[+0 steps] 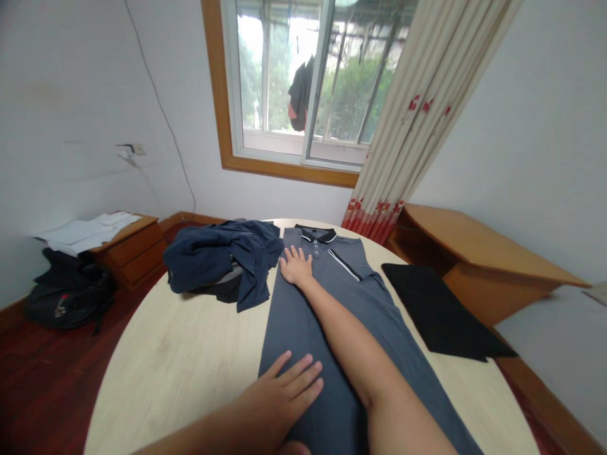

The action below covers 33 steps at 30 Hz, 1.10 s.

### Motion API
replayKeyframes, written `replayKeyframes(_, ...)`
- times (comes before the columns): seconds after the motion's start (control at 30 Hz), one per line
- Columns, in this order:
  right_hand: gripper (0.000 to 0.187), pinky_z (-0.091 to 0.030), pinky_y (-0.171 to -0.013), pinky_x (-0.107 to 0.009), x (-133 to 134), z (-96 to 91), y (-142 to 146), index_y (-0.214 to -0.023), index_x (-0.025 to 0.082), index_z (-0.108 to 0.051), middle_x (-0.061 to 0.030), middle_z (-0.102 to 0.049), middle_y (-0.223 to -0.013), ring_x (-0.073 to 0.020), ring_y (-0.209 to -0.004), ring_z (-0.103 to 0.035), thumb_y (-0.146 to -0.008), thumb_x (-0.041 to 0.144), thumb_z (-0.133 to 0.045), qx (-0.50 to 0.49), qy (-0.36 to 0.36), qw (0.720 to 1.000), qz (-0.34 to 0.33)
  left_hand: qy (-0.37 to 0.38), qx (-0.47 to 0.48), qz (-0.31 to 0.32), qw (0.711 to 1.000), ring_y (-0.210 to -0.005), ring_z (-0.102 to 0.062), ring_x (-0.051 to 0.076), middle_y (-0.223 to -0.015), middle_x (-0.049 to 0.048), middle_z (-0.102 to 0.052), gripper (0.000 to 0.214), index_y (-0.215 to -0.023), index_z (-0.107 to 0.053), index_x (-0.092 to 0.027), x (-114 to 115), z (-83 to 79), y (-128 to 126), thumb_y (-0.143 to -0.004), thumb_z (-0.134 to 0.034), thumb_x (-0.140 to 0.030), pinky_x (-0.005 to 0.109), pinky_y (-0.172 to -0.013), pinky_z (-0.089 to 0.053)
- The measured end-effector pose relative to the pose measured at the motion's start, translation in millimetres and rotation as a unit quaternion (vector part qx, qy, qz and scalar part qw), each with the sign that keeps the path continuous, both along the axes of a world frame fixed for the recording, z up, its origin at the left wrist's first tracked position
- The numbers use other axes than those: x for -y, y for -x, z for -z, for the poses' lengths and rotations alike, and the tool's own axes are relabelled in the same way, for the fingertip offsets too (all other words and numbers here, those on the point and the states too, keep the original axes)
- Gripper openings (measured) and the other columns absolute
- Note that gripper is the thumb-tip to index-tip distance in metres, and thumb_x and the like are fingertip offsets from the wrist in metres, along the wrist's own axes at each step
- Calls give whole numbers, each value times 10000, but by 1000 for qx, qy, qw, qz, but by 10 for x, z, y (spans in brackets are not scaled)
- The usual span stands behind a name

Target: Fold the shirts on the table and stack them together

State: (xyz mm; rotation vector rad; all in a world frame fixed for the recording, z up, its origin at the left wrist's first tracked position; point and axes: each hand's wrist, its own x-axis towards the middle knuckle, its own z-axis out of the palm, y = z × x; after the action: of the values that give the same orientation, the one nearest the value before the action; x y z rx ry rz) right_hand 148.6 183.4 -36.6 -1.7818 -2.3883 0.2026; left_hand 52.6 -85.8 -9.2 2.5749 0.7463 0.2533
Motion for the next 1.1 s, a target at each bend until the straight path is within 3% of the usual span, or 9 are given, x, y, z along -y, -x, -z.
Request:
replayKeyframes(0.2,627,-134,-1181,-607,-217,-15,81,-1566,219,-282,-55,-192,-1653,-298,-1511,-159,-1001,484,-217,-8,-6,1000,16,9,-13,-27,999,-1518,-124,322,-1622,194,-164,852,-1585,-142,-115,-94,121,54,-958,-459,-598,576,-1223,-139)
replayKeyframes(0.33,606,-142,-1183,-595,-272,-45,125,-1543,204,-336,-69,-241,-1638,-289,-1501,-198,-1005,459,-225,-29,-17,999,35,20,-12,-35,999,-1521,-117,311,-1622,190,-164,827,-1576,-185,-107,-156,155,128,-965,-429,-608,583,-1224,-122)
replayKeyframes(0.43,584,-113,-1203,-555,-145,-82,45,-1519,169,-376,-81,-288,-1621,-254,-1501,-205,-1017,403,-192,-48,-69,995,53,40,-3,-42,998,-1515,-147,317,-1617,190,-182,827,-1557,-262,-109,-169,109,151,-946,-451,-633,584,-1219,-135)
replayKeyframes(0.57,573,-120,-1211,-529,259,-129,-333,-1504,157,-396,-90,-311,-1610,-241,-1494,-237,-1016,399,-217,-51,-74,994,62,37,30,-80,996,-1448,-345,314,-1543,124,-418,614,-1434,-512,-201,-167,28,118,-965,-447,-592,566,-1195,-229)
replayKeyframes(0.7,574,-158,-1204,-527,811,-165,-901,-1524,174,-362,-93,-269,-1626,-246,-1500,-228,-1007,415,-290,-29,-28,997,63,4,82,-89,993,-1177,-589,244,-1260,72,-681,421,-1183,-696,-230,-172,-2,80,-993,-445,-510,418,-1041,-430)
replayKeyframes(0.93,604,-212,-1176,-544,1718,-125,-1767,-1524,177,-367,-124,-245,-1631,-285,-1500,-226,-984,445,-400,-26,47,992,116,-13,108,-80,991,-986,-632,209,-1057,75,-709,402,-1105,-700,-199,-128,30,77,-977,-486,-515,339,-903,-459)
replayKeyframes(1.1,615,-307,-1148,-391,2178,-106,-2249,-1443,83,-472,-212,-429,-1514,-295,-1413,-395,-923,405,-542,-34,-18,987,158,-44,27,-115,992,-849,-649,184,-925,31,-704,309,-944,-722,-218,78,-68,-89,-979,-499,-431,301,-791,-447)
